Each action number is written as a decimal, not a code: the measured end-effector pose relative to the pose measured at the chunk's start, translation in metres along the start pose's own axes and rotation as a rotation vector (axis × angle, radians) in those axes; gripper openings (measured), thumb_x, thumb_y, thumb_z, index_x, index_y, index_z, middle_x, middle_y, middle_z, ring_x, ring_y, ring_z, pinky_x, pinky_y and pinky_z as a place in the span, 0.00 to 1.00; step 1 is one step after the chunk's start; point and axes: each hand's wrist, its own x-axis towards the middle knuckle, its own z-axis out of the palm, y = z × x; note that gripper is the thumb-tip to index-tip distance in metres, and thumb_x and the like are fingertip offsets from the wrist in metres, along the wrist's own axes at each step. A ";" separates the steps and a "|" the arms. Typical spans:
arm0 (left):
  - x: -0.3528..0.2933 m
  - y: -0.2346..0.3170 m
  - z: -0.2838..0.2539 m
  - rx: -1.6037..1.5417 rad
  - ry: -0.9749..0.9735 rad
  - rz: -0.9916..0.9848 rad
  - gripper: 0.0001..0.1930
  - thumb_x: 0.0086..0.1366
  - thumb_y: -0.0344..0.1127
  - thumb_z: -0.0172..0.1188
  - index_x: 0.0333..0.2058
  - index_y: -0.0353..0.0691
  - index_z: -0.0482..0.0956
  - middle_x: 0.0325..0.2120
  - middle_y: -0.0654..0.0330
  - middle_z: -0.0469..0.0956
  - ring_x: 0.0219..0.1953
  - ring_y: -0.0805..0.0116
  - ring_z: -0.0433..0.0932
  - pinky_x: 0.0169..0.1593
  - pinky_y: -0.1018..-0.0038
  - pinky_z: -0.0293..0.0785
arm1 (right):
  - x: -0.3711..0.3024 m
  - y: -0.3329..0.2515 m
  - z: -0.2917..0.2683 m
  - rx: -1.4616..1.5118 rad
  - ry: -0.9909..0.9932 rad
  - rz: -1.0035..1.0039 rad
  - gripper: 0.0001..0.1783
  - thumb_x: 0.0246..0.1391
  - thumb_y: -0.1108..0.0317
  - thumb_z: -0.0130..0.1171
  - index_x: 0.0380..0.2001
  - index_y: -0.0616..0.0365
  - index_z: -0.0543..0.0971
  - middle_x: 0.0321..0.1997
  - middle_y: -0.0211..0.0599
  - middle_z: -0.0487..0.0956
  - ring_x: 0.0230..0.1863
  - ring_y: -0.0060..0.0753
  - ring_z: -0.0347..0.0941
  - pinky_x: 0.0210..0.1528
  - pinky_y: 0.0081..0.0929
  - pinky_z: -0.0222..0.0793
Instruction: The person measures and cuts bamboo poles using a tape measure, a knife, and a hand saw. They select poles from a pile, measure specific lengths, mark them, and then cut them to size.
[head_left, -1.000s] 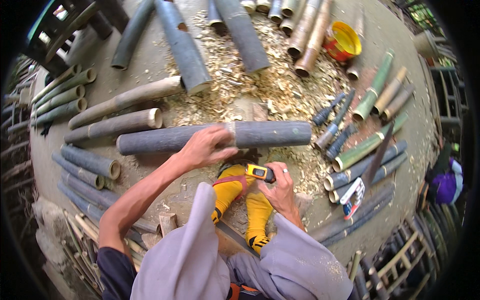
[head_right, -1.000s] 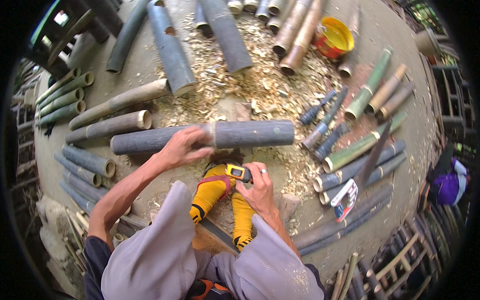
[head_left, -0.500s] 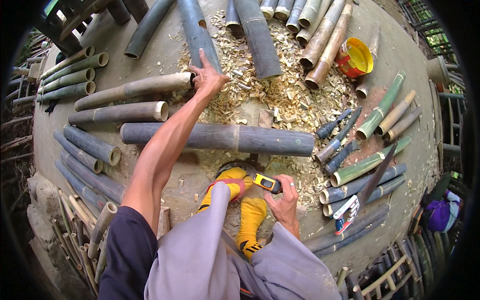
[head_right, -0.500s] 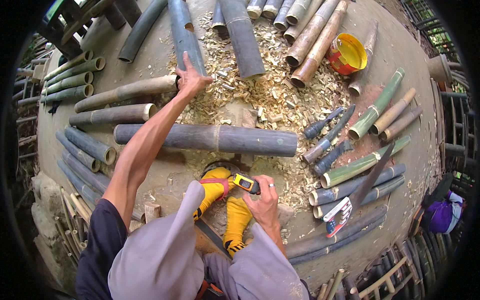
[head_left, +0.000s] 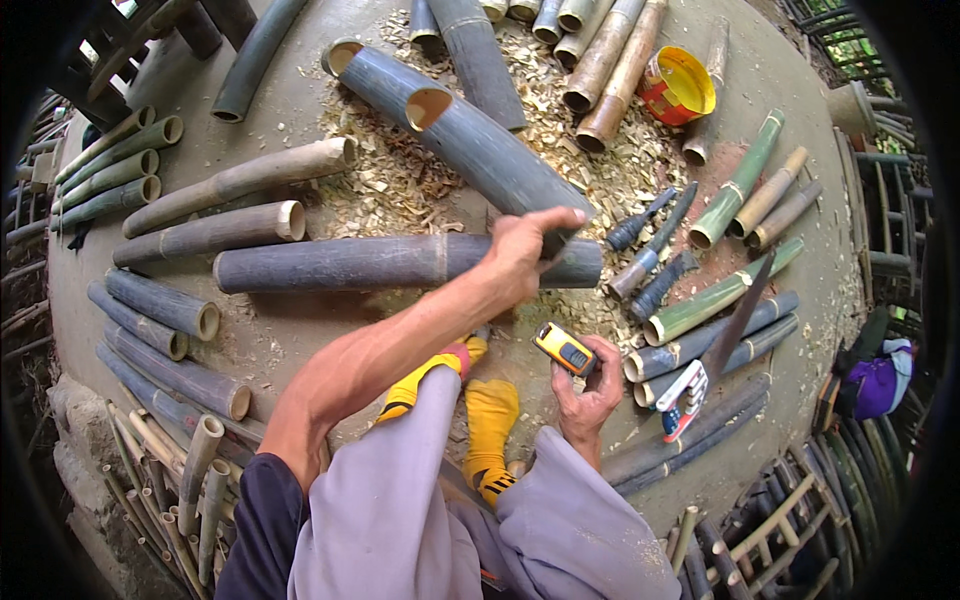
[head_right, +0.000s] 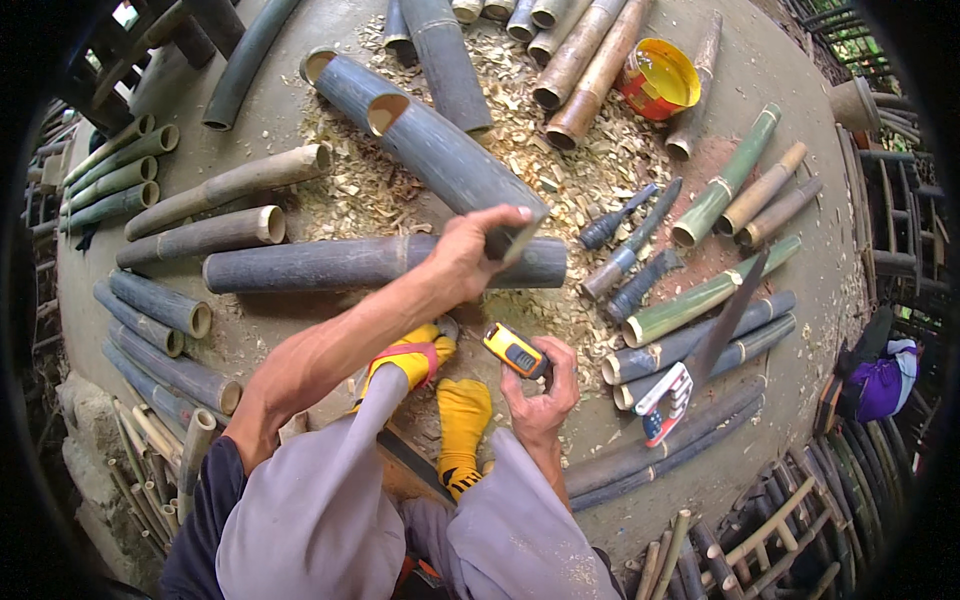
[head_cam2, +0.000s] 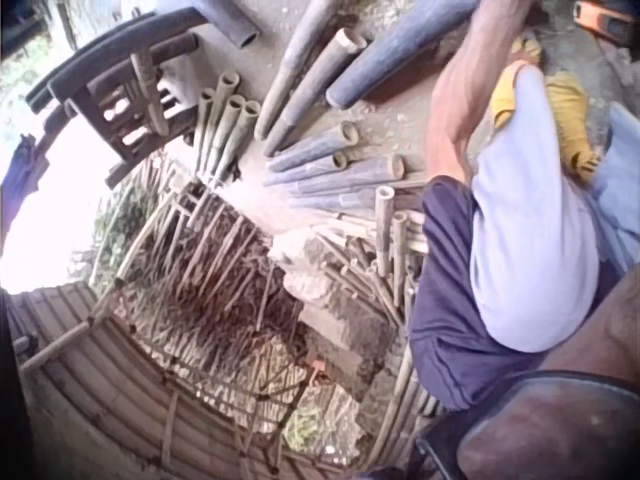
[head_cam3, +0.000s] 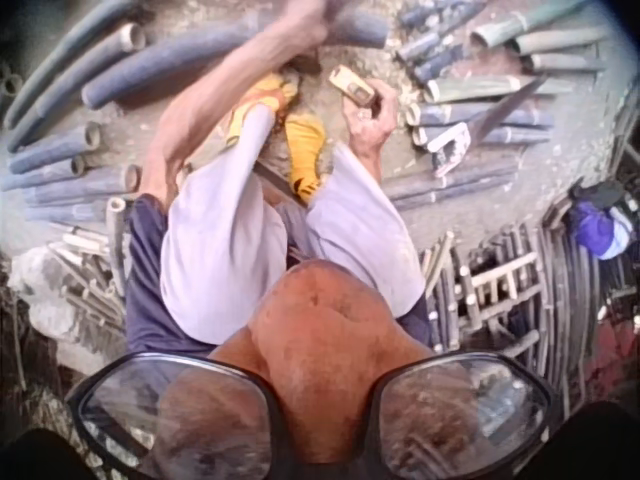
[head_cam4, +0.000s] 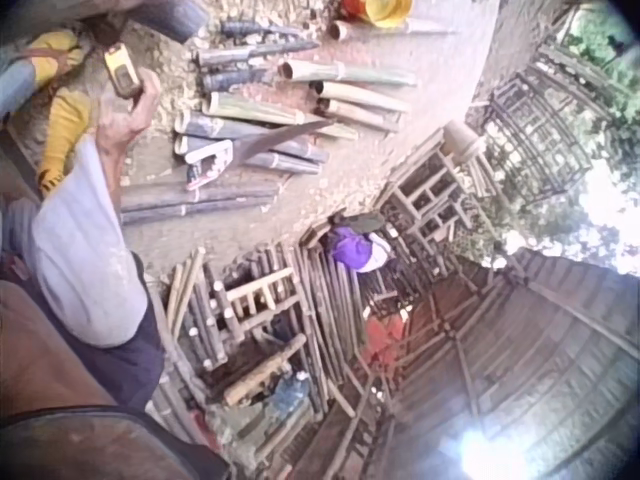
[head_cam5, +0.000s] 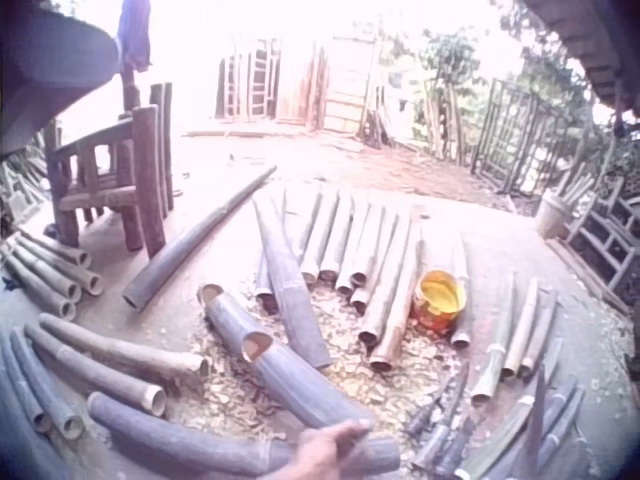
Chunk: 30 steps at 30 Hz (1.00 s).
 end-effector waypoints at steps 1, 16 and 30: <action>0.006 0.002 0.005 0.006 0.008 0.035 0.16 0.42 0.31 0.71 0.31 0.35 0.78 0.28 0.62 0.77 0.28 0.71 0.74 0.36 0.74 0.71 | 0.000 0.001 -0.004 0.001 0.011 -0.003 0.22 0.37 0.77 0.66 0.40 0.64 0.73 0.43 0.45 0.73 0.42 0.38 0.72 0.42 0.29 0.71; 0.138 0.126 -0.035 0.980 0.245 0.526 0.43 0.47 0.54 0.71 0.53 0.24 0.67 0.44 0.42 0.75 0.46 0.57 0.75 0.52 0.65 0.69 | -0.008 0.040 -0.019 0.013 0.035 0.139 0.22 0.39 0.75 0.67 0.40 0.63 0.73 0.41 0.42 0.74 0.40 0.35 0.73 0.41 0.27 0.71; 0.061 0.094 0.006 -0.057 -0.323 0.292 0.45 0.48 0.50 0.68 0.57 0.29 0.57 0.45 0.48 0.71 0.45 0.51 0.74 0.50 0.52 0.75 | -0.029 0.061 -0.048 0.047 0.175 0.258 0.22 0.40 0.73 0.66 0.41 0.65 0.73 0.42 0.42 0.73 0.42 0.33 0.72 0.44 0.29 0.70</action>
